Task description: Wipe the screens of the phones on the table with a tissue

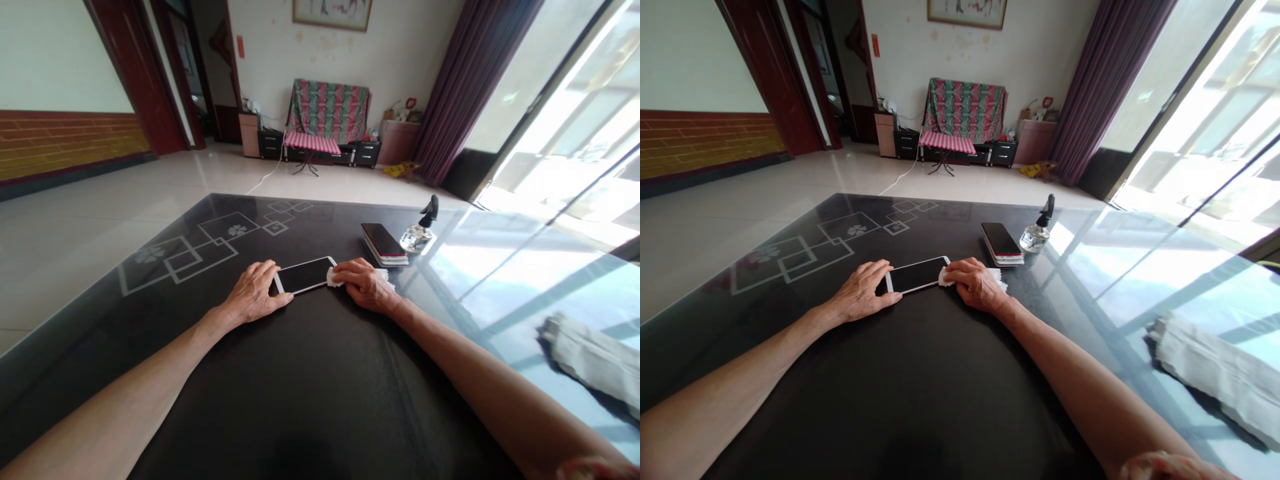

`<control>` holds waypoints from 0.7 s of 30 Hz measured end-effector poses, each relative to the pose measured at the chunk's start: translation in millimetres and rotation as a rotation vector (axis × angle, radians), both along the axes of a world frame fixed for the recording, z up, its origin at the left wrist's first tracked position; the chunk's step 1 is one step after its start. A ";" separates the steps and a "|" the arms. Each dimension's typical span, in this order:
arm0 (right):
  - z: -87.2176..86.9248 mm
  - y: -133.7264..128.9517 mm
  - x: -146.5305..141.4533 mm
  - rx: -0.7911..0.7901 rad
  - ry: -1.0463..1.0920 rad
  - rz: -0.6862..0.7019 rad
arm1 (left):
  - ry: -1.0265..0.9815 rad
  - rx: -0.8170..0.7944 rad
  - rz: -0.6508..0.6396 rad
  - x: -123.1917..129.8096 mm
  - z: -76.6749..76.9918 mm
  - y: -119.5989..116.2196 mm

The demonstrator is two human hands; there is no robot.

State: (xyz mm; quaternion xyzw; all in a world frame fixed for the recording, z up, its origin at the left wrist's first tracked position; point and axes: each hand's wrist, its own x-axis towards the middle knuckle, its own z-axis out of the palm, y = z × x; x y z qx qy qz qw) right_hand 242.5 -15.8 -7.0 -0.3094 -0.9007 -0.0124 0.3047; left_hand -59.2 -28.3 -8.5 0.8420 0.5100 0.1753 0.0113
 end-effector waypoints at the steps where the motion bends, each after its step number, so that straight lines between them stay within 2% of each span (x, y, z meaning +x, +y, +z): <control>1: 0.2 1.0 0.8 -0.004 0.001 0.008 | -0.002 0.004 -0.002 -0.3 -0.3 0.3; 9: 5.9 5.9 10.5 0.016 -0.017 -0.081 | 0.007 -0.005 0.007 -2.0 -3.9 2.7; 14: 14.9 -12.0 -13.3 0.085 -0.159 -0.081 | -0.014 0.019 0.009 -2.2 -6.1 3.5; 18: 10.5 -18.9 -37.4 0.085 -0.165 -0.019 | 0.004 0.032 0.013 -1.0 -5.6 3.1; 21: 7.7 -16.1 -43.0 0.031 -0.138 0.024 | 0.031 0.032 0.019 -0.6 -4.6 2.5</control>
